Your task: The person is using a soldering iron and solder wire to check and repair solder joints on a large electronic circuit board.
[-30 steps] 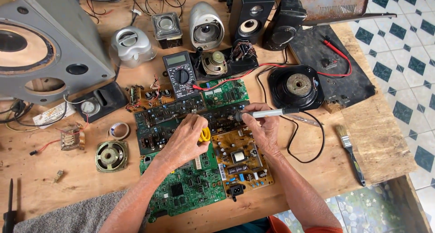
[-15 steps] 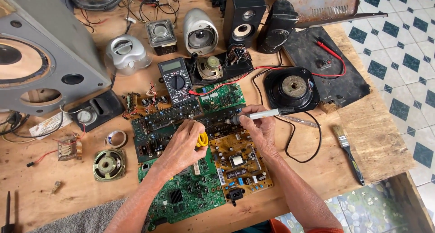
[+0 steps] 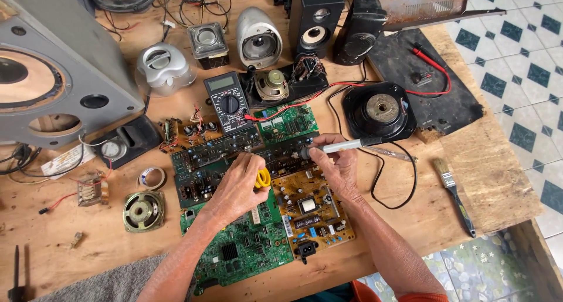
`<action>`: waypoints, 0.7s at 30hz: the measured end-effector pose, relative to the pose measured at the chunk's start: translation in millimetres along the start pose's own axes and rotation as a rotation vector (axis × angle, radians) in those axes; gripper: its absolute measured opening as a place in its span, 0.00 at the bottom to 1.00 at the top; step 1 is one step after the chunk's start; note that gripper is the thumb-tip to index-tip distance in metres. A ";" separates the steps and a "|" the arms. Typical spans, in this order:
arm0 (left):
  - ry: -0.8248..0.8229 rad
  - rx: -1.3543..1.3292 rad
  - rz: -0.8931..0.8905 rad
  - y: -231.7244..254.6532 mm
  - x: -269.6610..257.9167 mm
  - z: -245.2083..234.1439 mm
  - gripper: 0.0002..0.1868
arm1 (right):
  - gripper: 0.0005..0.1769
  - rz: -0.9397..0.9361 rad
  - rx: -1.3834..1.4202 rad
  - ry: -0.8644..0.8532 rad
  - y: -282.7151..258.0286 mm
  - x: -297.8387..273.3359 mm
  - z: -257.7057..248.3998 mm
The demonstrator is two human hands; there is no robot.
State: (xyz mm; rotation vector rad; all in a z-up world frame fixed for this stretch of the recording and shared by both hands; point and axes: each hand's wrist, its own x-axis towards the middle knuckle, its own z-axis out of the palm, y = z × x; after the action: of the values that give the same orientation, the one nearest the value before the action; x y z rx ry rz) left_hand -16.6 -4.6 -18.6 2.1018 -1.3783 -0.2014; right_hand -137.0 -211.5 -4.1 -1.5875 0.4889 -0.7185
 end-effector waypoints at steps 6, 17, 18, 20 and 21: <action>0.022 -0.043 -0.005 -1.6 1.4 -5.2 0.26 | 0.11 0.012 0.004 0.046 -9.7 -1.1 -1.5; -0.016 0.020 0.007 2.7 0.7 -5.5 0.28 | 0.10 -0.212 -0.124 0.007 -0.6 -4.0 -4.0; -0.031 0.031 -0.003 2.7 0.2 -4.4 0.28 | 0.10 -0.255 -0.142 -0.010 1.6 -4.3 -5.1; -0.028 0.034 -0.008 0.5 0.9 -1.4 0.29 | 0.09 -0.334 -0.177 -0.049 -3.1 -5.7 -4.0; -0.030 0.038 -0.013 -0.5 0.5 -0.1 0.29 | 0.08 -0.411 -0.210 -0.086 -5.4 -6.8 -3.1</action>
State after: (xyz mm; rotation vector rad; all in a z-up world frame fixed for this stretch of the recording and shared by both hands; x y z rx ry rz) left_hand -16.0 -4.9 -18.8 2.1469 -1.3965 -0.2139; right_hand -144.5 -208.3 0.2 -1.9355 0.1770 -0.9242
